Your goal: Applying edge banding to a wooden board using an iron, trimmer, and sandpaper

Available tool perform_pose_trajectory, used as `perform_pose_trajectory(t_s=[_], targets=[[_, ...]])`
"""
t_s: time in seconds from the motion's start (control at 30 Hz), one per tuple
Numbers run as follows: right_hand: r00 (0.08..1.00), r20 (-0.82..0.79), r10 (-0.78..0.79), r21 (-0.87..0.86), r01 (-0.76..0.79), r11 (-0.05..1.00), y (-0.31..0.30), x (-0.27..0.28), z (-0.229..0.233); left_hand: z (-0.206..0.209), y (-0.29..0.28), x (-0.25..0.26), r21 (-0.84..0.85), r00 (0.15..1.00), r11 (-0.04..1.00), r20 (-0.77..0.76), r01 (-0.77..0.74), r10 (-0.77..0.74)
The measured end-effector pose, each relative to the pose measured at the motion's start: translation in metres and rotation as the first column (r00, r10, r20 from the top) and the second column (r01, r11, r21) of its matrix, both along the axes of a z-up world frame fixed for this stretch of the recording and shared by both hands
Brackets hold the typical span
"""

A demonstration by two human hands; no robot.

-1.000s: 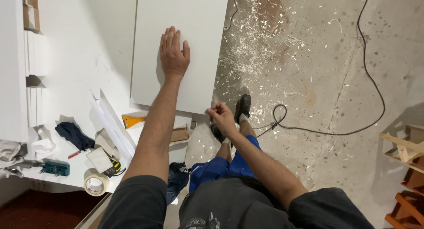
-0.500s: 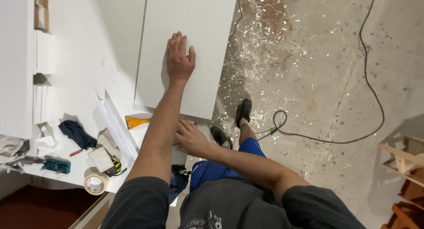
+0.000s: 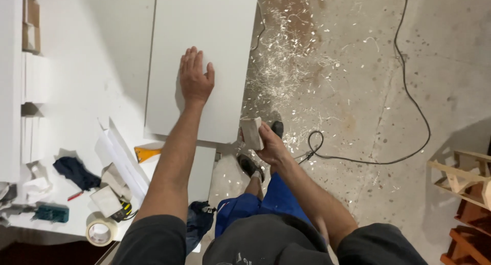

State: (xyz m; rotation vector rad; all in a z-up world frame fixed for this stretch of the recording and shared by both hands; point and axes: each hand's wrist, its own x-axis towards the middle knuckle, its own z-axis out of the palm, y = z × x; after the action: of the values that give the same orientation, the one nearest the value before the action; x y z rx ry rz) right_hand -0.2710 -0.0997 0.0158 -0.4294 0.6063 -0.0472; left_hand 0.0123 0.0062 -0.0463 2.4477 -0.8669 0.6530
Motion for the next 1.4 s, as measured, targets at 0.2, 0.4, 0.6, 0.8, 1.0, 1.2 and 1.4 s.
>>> perform_pose_trajectory(t_s=[0.2,0.4,0.6,0.8,1.0,1.2,1.4], targets=[[0.995,0.081,-0.05,0.058,0.046,0.997,-0.002,-0.011,-0.015,0.0,0.003,0.0,0.069,0.999,0.997,-0.031,-0.017,0.019],[0.978,-0.175,0.115,-0.953,-0.197,0.229,0.031,-0.02,-0.029,0.011,0.004,-0.005,0.01,0.995,0.999,-0.098,0.038,-0.037],[0.996,0.08,0.027,-0.994,0.077,0.083,0.042,-0.006,-0.057,0.013,0.002,-0.006,0.028,0.991,0.999,-0.135,0.026,-0.022],[0.979,0.198,0.046,-0.979,0.196,0.052,0.059,-0.03,-0.059,0.014,0.002,-0.008,0.02,0.991,1.0,-0.13,0.02,-0.017],[0.96,0.279,0.005,-0.958,0.278,0.074,0.038,0.005,-0.063,0.015,0.002,-0.011,0.069,0.982,0.998,-0.188,0.009,0.005],[0.975,0.173,0.14,-0.971,0.192,-0.144,0.043,0.0,-0.032,0.014,0.001,-0.009,0.065,0.988,0.998,-0.157,0.015,-0.005],[0.99,-0.063,0.13,-0.721,-0.135,0.679,0.035,0.015,0.031,0.022,-0.002,-0.01,0.065,0.987,0.998,-0.159,0.014,-0.003]])
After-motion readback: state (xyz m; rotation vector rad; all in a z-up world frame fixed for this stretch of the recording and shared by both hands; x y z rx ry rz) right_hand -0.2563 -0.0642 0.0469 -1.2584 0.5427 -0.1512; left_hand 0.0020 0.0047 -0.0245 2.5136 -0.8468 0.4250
